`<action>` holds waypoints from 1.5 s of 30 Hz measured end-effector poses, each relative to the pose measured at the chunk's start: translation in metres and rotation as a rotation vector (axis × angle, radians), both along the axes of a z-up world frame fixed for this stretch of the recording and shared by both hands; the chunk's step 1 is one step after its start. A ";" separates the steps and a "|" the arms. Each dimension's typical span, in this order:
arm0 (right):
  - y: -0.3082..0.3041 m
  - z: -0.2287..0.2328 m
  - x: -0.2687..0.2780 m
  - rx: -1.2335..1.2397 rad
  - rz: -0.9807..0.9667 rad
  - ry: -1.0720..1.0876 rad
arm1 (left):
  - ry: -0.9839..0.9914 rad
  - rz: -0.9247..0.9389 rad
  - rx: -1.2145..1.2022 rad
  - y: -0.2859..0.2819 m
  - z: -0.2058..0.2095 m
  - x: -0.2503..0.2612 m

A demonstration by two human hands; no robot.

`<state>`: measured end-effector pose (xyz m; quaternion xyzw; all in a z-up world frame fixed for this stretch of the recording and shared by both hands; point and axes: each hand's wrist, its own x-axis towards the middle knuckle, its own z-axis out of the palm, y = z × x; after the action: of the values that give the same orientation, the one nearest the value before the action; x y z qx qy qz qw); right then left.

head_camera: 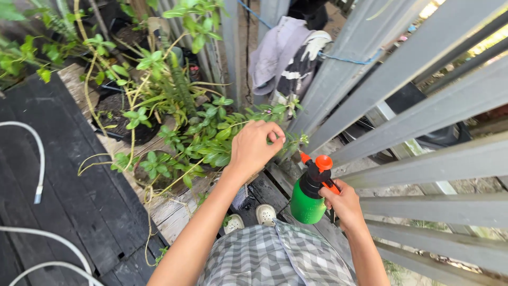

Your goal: The recorder is pruning and spraying potted plants on an outdoor wooden deck.

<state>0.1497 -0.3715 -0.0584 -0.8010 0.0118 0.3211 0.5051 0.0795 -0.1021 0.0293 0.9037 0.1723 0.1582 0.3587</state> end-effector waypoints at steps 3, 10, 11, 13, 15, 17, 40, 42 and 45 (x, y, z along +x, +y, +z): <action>-0.011 -0.001 0.003 -0.070 -0.031 -0.009 | 0.023 -0.002 0.022 0.001 -0.008 0.013; -0.029 -0.007 0.004 -0.184 -0.048 0.036 | 0.103 0.026 0.071 -0.001 -0.024 0.036; -0.033 -0.011 0.005 -0.186 -0.053 0.037 | 0.104 0.020 0.069 -0.002 -0.028 0.040; -0.041 -0.019 0.008 -0.162 -0.098 0.047 | 0.095 0.006 0.092 -0.004 -0.035 0.048; -0.042 -0.017 0.007 -0.160 -0.081 0.053 | 0.095 -0.010 0.102 -0.007 -0.044 0.054; -0.043 -0.018 0.007 -0.158 -0.066 0.059 | 0.096 -0.027 0.112 -0.010 -0.055 0.062; -0.080 -0.031 0.007 -0.173 -0.125 0.104 | 0.632 0.049 0.277 -0.036 -0.182 0.106; -0.078 -0.026 0.007 -0.186 -0.099 0.109 | 0.667 0.059 0.212 -0.031 -0.174 0.106; -0.073 -0.023 0.009 -0.205 -0.013 0.083 | 0.692 0.103 0.093 -0.019 -0.147 0.103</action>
<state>0.1589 -0.4449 -0.0811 -0.8343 0.0707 0.3479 0.4219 0.1822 -0.1210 -0.1179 0.9092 0.3217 -0.1316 0.2292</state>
